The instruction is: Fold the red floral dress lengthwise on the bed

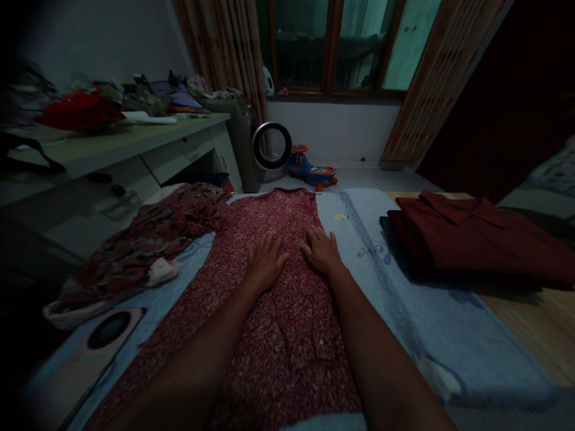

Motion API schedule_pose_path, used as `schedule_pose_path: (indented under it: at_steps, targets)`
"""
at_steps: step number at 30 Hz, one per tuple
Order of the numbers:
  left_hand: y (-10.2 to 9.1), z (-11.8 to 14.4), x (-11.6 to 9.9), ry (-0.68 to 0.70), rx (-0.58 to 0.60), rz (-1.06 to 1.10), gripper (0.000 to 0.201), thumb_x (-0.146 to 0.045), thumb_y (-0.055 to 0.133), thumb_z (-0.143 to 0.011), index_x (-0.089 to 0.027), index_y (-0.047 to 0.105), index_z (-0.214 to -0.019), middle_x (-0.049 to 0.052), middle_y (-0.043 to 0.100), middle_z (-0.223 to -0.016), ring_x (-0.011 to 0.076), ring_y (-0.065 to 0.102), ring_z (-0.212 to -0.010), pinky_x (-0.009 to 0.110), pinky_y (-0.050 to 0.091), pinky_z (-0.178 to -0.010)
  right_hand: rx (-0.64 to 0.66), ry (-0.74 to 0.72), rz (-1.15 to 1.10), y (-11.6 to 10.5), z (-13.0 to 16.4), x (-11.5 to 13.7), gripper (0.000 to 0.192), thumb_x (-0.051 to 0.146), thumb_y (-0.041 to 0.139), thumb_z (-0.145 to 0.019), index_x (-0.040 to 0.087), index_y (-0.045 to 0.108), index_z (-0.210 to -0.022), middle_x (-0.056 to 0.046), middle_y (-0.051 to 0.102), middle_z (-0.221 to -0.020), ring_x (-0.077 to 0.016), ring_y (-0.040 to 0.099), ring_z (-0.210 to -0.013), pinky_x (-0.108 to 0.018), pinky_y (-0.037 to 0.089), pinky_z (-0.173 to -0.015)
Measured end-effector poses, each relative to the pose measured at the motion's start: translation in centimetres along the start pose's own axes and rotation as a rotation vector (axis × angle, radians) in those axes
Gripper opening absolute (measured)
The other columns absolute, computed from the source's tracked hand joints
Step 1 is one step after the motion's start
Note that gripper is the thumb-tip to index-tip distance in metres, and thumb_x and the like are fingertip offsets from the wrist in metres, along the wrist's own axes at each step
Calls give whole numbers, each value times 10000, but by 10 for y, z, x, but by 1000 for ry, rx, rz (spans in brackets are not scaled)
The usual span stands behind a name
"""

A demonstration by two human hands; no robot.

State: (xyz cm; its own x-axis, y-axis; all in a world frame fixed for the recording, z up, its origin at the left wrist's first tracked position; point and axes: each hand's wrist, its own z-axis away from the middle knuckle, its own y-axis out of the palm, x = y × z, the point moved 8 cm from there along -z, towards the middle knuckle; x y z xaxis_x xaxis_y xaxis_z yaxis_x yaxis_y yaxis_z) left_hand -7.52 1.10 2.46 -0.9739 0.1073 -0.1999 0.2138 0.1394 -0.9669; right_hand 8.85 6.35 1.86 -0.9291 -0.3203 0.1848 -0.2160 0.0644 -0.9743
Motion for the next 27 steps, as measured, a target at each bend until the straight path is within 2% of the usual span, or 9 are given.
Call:
schedule_pose_path:
  at_steps: [4, 8, 12, 16, 20, 22, 24, 27]
  targets:
    - [4, 1, 0, 43, 31, 20, 572, -520, 323, -1011, -219, 407, -1490, 120, 363, -1587, 306, 308, -1469, 618, 197, -1183, 66, -5, 27, 6, 2, 2, 557, 446, 351, -1011, 188, 365, -1504, -122, 321, -1604, -281, 277, -1477, -594, 165, -1176]
    - [7, 0, 5, 15, 29, 53, 568, -531, 371, -996, -224, 436, -1470, 124, 336, -1600, 312, 307, -1470, 591, 212, -1189, 62, 52, 56, 7, 3, -1, 595, 519, 356, -1001, 201, 371, -1503, -139, 267, -1623, -314, 231, -1488, -619, 182, -1152]
    - [0, 0, 13, -43, -70, 99, 497, -450, 419, -997, -205, 496, -1422, 140, 300, -1608, 316, 288, -1472, 531, 249, -1189, 29, 101, 42, 7, 3, -6, 644, 567, 377, -983, 195, 357, -1509, -164, 266, -1617, -312, 235, -1482, -579, 198, -1151]
    - [-14, 3, 16, -65, -200, 147, 371, -368, 496, -969, -220, 613, -1288, 110, 415, -1519, 307, 381, -1385, 478, 321, -1155, -42, 110, -10, 2, 0, -10, 597, 522, 412, -977, 166, 422, -1455, -167, 376, -1558, -294, 318, -1434, -513, 240, -1139]
    - [-30, 7, 7, -5, -274, 152, 244, -316, 529, -948, -224, 677, -1118, 89, 544, -1331, 276, 485, -1226, 427, 399, -1076, -98, 50, -69, -12, 4, -4, 441, 395, 443, -966, 142, 554, -1310, -154, 542, -1405, -272, 476, -1288, -412, 346, -1069]
    - [-32, 9, -2, 45, -224, 137, 218, -264, 501, -952, -216, 673, -1078, 88, 582, -1236, 256, 511, -1173, 410, 417, -1046, -140, 12, -81, -23, 15, 2, 389, 315, 461, -952, 141, 573, -1282, -143, 558, -1384, -259, 495, -1261, -378, 360, -1054]
    - [-29, 15, -13, 111, -124, 116, 218, -224, 485, -948, -211, 664, -1071, 90, 599, -1184, 246, 525, -1151, 405, 426, -1030, -159, -30, -88, -32, 33, 10, 338, 248, 452, -950, 158, 597, -1241, -125, 578, -1359, -242, 515, -1228, -352, 371, -1037]
    - [-27, 36, -28, 214, -19, 72, 216, -201, 494, -932, -206, 659, -1072, 100, 599, -1174, 253, 533, -1145, 404, 435, -1012, -75, -91, -76, -37, 66, 25, 245, 238, 440, -967, 186, 668, -1038, -99, 671, -1099, -225, 586, -1029, -321, 422, -924]
